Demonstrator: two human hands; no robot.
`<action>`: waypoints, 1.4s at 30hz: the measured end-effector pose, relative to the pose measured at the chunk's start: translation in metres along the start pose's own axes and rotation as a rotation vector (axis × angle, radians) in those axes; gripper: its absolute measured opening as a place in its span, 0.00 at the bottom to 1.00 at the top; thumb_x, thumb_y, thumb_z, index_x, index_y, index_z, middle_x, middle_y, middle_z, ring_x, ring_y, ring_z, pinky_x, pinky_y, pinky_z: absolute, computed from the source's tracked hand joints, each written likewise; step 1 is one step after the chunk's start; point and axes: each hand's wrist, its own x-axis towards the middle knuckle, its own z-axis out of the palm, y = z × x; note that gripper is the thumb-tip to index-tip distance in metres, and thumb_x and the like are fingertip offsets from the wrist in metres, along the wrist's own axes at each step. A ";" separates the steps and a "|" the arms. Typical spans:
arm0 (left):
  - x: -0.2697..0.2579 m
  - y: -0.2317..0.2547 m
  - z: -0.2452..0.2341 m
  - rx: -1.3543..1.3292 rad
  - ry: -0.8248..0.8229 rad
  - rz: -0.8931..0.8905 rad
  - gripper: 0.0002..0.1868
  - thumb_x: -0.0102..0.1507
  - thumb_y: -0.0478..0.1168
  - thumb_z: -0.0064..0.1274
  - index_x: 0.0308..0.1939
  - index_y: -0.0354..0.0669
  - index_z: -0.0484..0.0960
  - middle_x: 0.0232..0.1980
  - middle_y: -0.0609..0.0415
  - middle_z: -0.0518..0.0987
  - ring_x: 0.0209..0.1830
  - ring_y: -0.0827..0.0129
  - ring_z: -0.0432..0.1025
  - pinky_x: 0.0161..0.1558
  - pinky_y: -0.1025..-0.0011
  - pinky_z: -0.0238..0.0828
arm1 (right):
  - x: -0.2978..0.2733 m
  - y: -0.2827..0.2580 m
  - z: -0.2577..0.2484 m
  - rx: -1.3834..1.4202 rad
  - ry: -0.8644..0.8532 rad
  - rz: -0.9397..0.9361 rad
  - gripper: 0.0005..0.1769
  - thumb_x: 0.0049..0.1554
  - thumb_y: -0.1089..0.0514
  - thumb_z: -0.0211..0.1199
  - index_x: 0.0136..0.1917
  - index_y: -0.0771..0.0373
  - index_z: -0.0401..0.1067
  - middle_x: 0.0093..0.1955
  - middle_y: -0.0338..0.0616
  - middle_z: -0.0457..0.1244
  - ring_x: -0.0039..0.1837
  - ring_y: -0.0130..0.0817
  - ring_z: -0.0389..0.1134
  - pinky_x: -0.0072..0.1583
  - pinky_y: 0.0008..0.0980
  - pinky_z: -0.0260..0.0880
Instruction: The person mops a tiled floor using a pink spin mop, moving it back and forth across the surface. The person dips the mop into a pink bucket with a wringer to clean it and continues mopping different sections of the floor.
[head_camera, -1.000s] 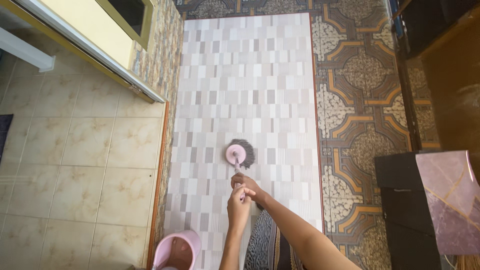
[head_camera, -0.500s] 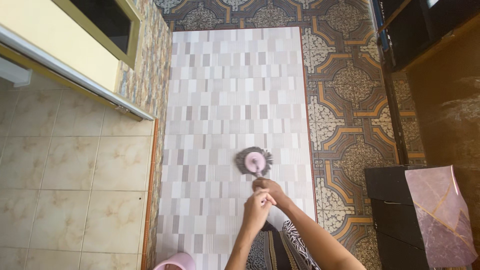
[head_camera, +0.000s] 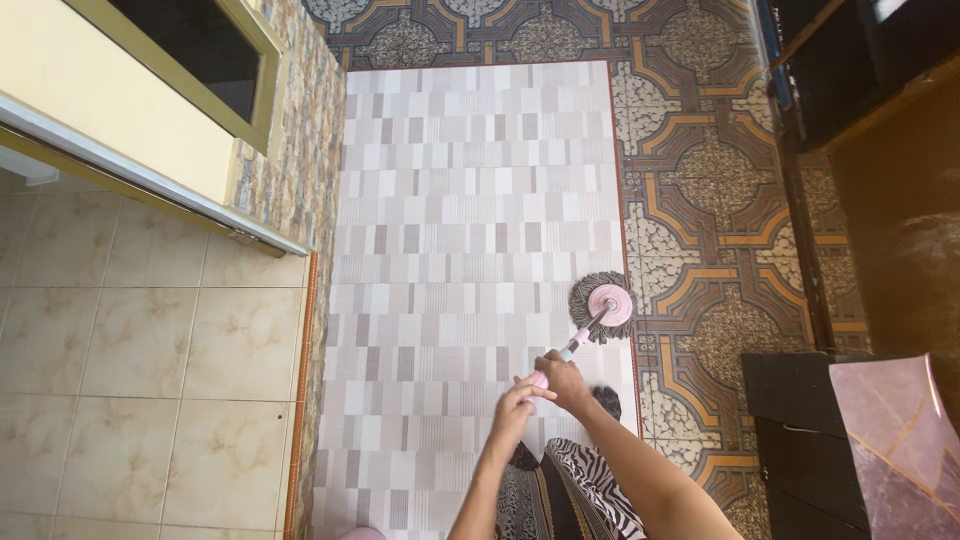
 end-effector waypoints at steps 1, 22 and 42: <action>-0.002 0.013 -0.009 0.051 0.020 -0.010 0.23 0.56 0.23 0.40 0.42 0.43 0.89 0.78 0.52 0.66 0.77 0.62 0.61 0.68 0.71 0.65 | 0.006 -0.011 -0.002 0.012 -0.021 0.019 0.15 0.50 0.56 0.67 0.51 0.60 0.75 0.56 0.50 0.65 0.54 0.51 0.72 0.60 0.47 0.71; 0.027 0.159 0.028 0.238 0.612 0.448 0.19 0.57 0.19 0.42 0.41 0.36 0.87 0.57 0.51 0.85 0.57 0.66 0.78 0.42 0.74 0.73 | 0.130 -0.050 -0.026 -0.013 -0.263 -0.702 0.09 0.56 0.56 0.60 0.47 0.62 0.65 0.45 0.44 0.61 0.51 0.40 0.66 0.55 0.38 0.70; 0.143 0.131 0.110 -0.121 0.394 0.428 0.19 0.56 0.18 0.38 0.38 0.33 0.85 0.49 0.49 0.86 0.47 0.71 0.81 0.50 0.76 0.80 | 0.121 0.094 -0.125 -0.047 -0.033 -0.203 0.09 0.48 0.56 0.68 0.44 0.55 0.76 0.45 0.43 0.67 0.54 0.42 0.69 0.55 0.42 0.70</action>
